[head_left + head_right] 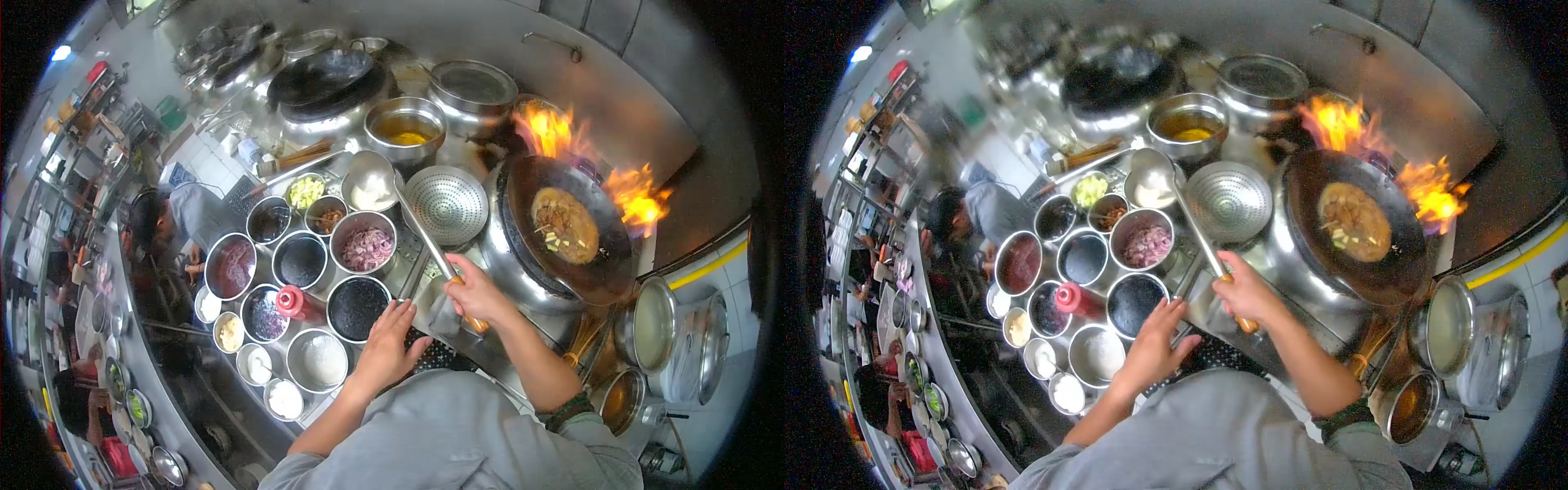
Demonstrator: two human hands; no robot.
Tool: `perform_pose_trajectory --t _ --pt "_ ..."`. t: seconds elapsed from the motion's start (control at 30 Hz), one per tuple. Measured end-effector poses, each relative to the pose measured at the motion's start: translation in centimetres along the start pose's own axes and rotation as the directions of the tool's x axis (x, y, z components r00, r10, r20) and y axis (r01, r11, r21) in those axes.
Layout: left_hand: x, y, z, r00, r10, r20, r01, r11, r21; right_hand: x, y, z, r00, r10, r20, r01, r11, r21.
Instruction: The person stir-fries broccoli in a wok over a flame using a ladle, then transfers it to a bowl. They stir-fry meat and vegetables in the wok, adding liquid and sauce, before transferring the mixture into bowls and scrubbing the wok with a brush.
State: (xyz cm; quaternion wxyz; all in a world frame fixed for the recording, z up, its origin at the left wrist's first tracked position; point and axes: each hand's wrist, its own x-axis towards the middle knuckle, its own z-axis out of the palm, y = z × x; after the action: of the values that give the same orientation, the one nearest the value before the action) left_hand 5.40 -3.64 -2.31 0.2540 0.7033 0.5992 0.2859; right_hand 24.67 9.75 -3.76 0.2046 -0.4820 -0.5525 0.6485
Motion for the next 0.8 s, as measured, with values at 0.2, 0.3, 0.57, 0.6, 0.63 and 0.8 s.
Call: perform_pose_trajectory --t 0.2,0.3,0.57,0.6,0.63,0.8 --pt "-0.4 -0.2 -0.4 1.0 -0.015 0.003 0.015 0.999 -0.035 -1.0 0.0 -0.5 0.972 -0.223 -0.08 0.189 0.934 -0.303" --pt "-1.7 -0.8 -0.9 0.996 -0.083 -0.039 0.082 0.995 -0.05 -4.0 -0.1 -2.0 0.853 -0.504 -0.133 0.336 0.728 -0.597" --pt "-5.1 -2.4 -2.8 0.96 -0.204 -0.194 0.195 0.979 -0.065 6.9 -12.9 -15.4 0.808 -0.327 -0.489 0.102 0.897 -0.431" --pt "-5.5 -2.5 -3.0 0.955 -0.218 -0.202 0.207 0.976 -0.072 11.1 -12.5 -18.1 0.782 -0.355 -0.512 0.144 0.903 -0.406" --pt "-6.0 -2.5 -3.2 0.949 -0.234 -0.21 0.222 0.972 -0.082 16.3 -10.9 -21.6 0.772 -0.383 -0.507 0.149 0.885 -0.441" --pt "-8.2 -3.0 -4.5 0.913 -0.298 -0.278 0.281 0.954 -0.102 22.0 -10.7 -23.4 0.808 -0.253 -0.532 0.07 0.938 -0.34"
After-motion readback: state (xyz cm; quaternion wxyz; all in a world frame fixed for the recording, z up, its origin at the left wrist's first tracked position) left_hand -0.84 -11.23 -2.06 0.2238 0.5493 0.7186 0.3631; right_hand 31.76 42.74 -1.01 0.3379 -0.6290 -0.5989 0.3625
